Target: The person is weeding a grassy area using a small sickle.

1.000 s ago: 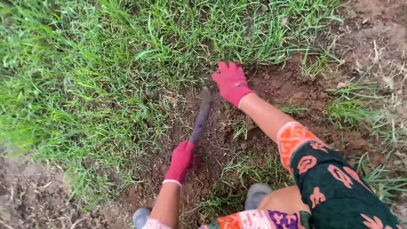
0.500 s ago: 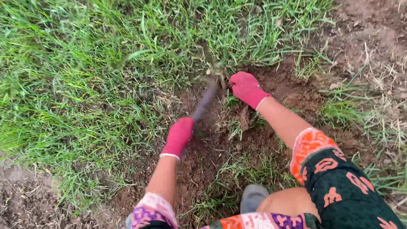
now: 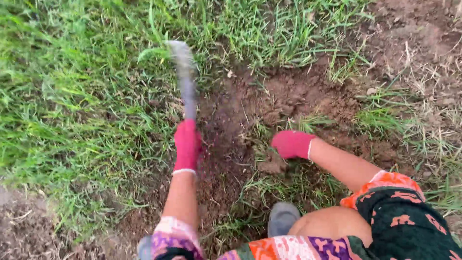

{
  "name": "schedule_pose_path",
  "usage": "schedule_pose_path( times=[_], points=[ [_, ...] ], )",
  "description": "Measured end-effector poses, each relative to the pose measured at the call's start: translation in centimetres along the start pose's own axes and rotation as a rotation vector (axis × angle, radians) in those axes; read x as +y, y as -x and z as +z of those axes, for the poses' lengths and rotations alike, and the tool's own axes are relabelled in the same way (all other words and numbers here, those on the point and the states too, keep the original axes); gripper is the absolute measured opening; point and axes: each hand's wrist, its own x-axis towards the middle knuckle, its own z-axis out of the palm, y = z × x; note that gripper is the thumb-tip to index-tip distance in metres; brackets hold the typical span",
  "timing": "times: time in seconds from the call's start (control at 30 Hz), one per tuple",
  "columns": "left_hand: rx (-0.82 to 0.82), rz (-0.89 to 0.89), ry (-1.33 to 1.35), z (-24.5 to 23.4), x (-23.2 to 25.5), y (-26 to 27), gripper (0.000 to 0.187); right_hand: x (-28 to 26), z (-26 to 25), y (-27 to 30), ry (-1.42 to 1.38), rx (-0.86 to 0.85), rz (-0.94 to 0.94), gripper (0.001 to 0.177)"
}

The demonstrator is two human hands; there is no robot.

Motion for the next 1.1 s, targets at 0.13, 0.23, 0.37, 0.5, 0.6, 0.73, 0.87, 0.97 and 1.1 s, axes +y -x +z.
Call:
schedule_pose_path(
  times=[0.13, 0.23, 0.37, 0.5, 0.6, 0.73, 0.87, 0.97, 1.1],
  points=[
    [-0.078, 0.167, -0.035, 3.5, -0.5, 1.0, 0.027, -2.4, -3.7, -0.5, -0.1, -0.192, -0.079, 0.02],
    [-0.38, 0.353, -0.742, 4.3, -4.6, 2.2, 0.047, -2.4, -8.9, -1.5, -0.38, -0.553, 0.216, 0.023],
    [-0.043, 0.847, -1.215, 0.0, -10.9, -2.4, 0.019, -0.9, -16.2, 0.9, -0.609, -0.657, 0.394, 0.028],
    [0.137, -0.026, 0.401, 1.6, -5.3, 0.3, 0.041, 0.4, -22.0, 0.6, -0.697, -0.605, 0.628, 0.032],
    [-0.361, 0.199, -0.764, 3.5, -3.8, 9.4, 0.044, 1.7, -24.9, 0.6, -0.793, -0.428, 0.876, 0.028],
    [-0.413, 0.329, -0.938, 1.3, -11.7, 5.3, 0.052, 1.9, -27.1, 2.8, -0.709, -0.211, 0.955, 0.03],
    [0.05, 0.225, -0.457, -2.0, -10.8, 2.8, 0.037, 2.2, -26.8, 4.0, -0.592, -0.115, 0.916, 0.036],
    [-0.118, 0.441, -0.472, 0.3, -7.1, 6.8, 0.059, 3.0, -25.1, 2.1, -0.374, -0.15, 0.821, 0.033],
    [-0.428, 0.173, -0.777, 1.6, -16.3, 7.5, 0.06, 5.9, -21.1, -0.1, -0.466, 0.045, 0.906, 0.035]
  ],
)
